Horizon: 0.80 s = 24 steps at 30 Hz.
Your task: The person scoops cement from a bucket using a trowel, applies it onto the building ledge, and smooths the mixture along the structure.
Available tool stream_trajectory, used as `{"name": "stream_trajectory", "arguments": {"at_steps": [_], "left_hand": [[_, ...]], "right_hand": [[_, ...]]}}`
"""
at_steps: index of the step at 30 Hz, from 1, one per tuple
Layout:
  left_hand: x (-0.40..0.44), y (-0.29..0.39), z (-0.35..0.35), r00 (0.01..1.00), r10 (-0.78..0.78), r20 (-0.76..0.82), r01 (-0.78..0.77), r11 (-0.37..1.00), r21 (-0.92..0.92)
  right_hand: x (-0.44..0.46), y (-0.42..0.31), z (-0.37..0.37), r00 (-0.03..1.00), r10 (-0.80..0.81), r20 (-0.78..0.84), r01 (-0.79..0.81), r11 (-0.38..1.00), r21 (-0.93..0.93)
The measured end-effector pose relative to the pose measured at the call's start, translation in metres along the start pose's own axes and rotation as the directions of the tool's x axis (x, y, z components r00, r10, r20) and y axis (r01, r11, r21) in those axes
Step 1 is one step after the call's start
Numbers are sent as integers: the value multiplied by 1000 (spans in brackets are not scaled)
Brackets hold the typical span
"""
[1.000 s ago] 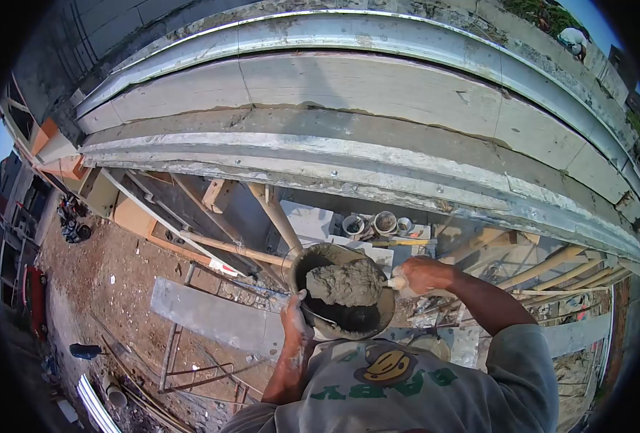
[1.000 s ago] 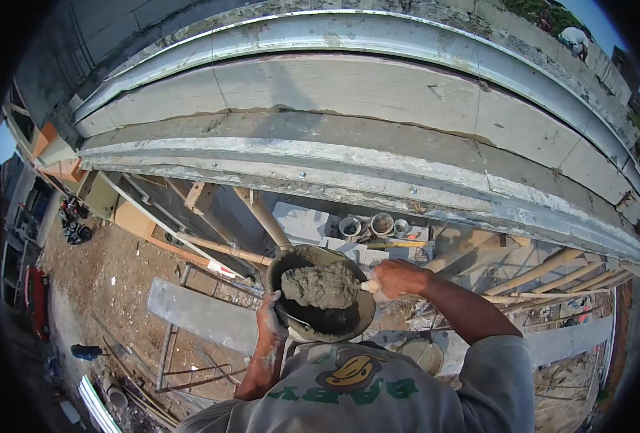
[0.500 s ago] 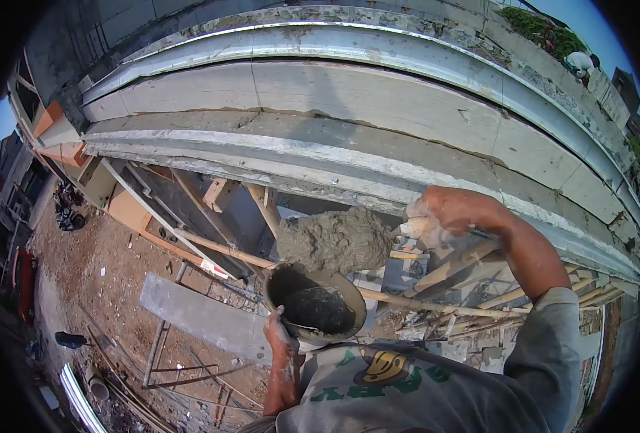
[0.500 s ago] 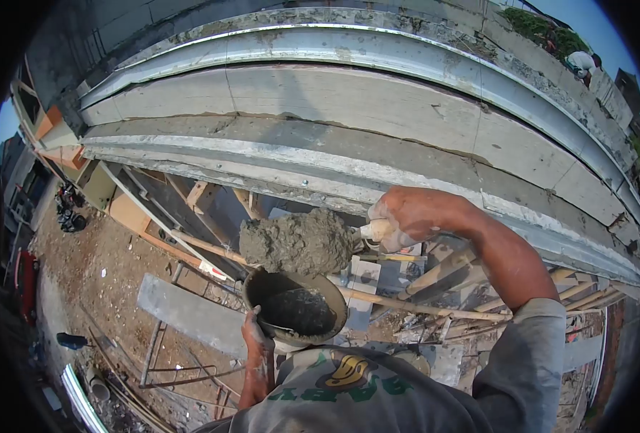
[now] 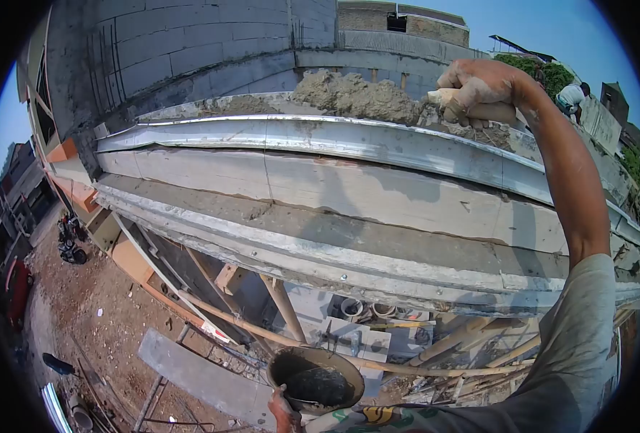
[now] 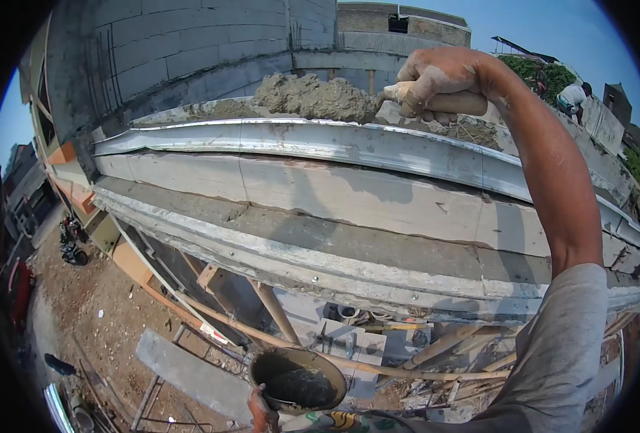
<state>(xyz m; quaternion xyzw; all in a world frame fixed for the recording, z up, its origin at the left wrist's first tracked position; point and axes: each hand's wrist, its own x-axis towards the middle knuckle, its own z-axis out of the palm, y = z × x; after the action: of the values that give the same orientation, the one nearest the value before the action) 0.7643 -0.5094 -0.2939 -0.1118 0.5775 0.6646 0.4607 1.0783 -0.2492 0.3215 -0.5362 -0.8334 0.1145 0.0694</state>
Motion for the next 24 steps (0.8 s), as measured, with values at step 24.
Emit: {"name": "stream_trajectory", "arguments": {"at_steps": [24], "left_hand": [[28, 85, 74, 994, -45, -96, 64, 977, 202]], "right_hand": [[159, -4, 59, 825, -367, -430, -79, 677, -731]]}}
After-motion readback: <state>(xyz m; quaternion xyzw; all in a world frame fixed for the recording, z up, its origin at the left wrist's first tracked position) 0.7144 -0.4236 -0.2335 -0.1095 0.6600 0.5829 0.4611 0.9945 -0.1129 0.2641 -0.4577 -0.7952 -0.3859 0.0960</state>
